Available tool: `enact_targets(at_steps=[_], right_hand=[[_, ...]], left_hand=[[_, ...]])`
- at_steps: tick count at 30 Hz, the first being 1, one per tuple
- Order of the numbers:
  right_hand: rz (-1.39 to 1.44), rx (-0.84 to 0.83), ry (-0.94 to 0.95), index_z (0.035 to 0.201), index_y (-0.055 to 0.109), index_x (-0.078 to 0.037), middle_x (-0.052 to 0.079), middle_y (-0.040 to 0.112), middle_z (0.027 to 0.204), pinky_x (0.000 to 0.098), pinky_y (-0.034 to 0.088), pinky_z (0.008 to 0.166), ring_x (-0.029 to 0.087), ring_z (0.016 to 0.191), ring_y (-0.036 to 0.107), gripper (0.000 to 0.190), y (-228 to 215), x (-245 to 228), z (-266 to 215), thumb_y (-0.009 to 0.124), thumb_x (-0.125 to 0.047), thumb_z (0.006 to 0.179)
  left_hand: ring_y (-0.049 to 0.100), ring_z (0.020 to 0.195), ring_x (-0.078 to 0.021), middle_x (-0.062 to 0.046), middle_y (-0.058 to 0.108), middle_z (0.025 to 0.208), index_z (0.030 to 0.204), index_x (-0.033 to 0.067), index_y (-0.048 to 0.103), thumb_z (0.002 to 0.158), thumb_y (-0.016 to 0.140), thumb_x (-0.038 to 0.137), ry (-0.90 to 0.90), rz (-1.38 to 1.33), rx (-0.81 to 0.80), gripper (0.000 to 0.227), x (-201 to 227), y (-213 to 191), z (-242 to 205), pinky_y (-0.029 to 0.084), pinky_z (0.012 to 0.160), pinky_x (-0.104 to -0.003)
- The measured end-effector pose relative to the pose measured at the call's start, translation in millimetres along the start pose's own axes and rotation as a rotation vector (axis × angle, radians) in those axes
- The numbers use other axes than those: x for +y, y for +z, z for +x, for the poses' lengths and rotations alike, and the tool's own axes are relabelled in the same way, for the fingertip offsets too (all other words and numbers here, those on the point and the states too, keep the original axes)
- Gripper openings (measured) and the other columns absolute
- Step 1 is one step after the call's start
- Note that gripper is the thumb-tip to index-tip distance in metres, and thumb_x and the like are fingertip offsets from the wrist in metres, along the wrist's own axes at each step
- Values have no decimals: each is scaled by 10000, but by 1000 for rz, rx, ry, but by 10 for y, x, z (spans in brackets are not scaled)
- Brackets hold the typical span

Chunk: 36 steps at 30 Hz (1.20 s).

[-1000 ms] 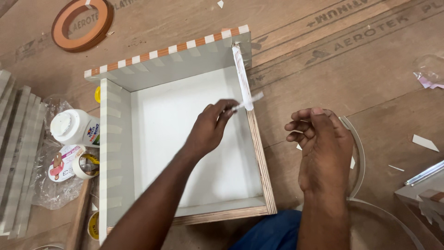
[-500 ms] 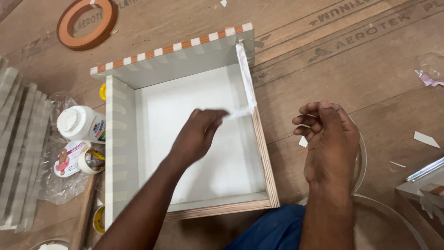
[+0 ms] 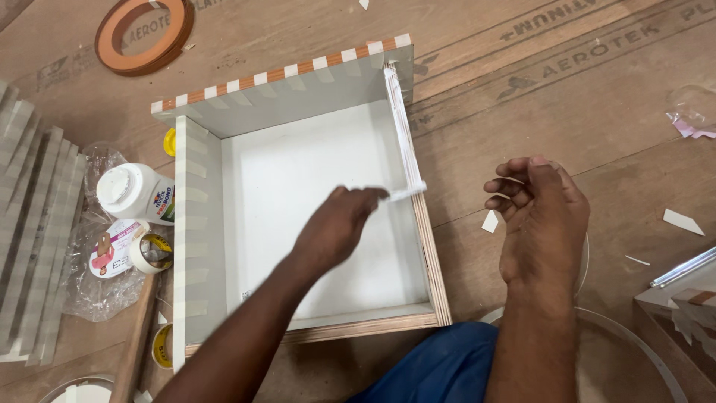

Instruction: The person applies glue to the edge of a wooden drawer frame and attaches a white plastic strip. They then use a roll of yellow tape to secure the strip in place along the edge.

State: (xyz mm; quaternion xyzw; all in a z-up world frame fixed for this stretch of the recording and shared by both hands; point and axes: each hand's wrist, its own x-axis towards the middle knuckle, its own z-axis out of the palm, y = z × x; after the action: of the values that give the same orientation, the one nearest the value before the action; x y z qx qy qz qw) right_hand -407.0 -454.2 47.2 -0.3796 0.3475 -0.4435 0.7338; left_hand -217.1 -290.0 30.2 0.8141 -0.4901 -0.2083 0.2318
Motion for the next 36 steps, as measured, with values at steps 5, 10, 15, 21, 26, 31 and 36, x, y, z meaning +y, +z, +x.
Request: enact_targets(at_steps=[5,10,15,21,26,31,36], right_hand=[[-8,-5,-3,962,646,-50,98,699,935,317,539,703,195,799,681,184,-7,18,-7,597,-211,1036],[-15,-20,-11,969,654,-51,93,697,939,314,534,710,191,805,678,190,-9,29,-19,603,-220,1042],[-12,0,-6,965,652,-58,88,696,925,315,533,705,190,795,676,184,-22,16,-1,609,-223,1034],[-31,-16,5,961,651,-60,79,692,917,307,531,709,182,792,672,190,10,0,-29,588,-222,1037],[-32,-17,-21,965,652,-61,78,687,921,309,527,703,180,793,667,191,-56,0,-47,593,-228,1035],[31,7,-22,976,642,-67,77,692,926,319,536,694,195,793,678,183,-141,-51,-11,610,-239,1028],[107,-2,-18,980,629,-69,81,690,926,326,534,693,205,792,681,190,-97,-189,-99,618,-252,1030]], left_hand=[[608,875,-259,-85,695,940,1261,140,651,1041,524,221,-41,-268,64,267,21,148,-180,510,813,-401],[611,942,-283,-106,689,1002,1279,118,648,1027,560,199,-7,-238,129,279,-90,353,-139,501,857,-408],[591,962,-310,-82,710,1137,1248,121,669,993,564,168,178,34,63,280,-169,247,-440,488,865,-426],[589,875,-302,-116,707,969,1258,119,668,1043,529,210,38,-136,150,272,-18,-12,-295,498,828,-431],[575,864,-311,-145,678,852,1261,126,666,1053,489,230,-60,-98,77,292,106,-28,-73,481,822,-447],[583,874,-299,-120,692,903,1277,140,669,1028,489,203,17,-88,-35,314,172,100,-443,495,812,-433],[607,919,-298,-119,707,953,1250,135,665,1038,513,226,16,-124,-117,277,324,160,-755,501,855,-417]])
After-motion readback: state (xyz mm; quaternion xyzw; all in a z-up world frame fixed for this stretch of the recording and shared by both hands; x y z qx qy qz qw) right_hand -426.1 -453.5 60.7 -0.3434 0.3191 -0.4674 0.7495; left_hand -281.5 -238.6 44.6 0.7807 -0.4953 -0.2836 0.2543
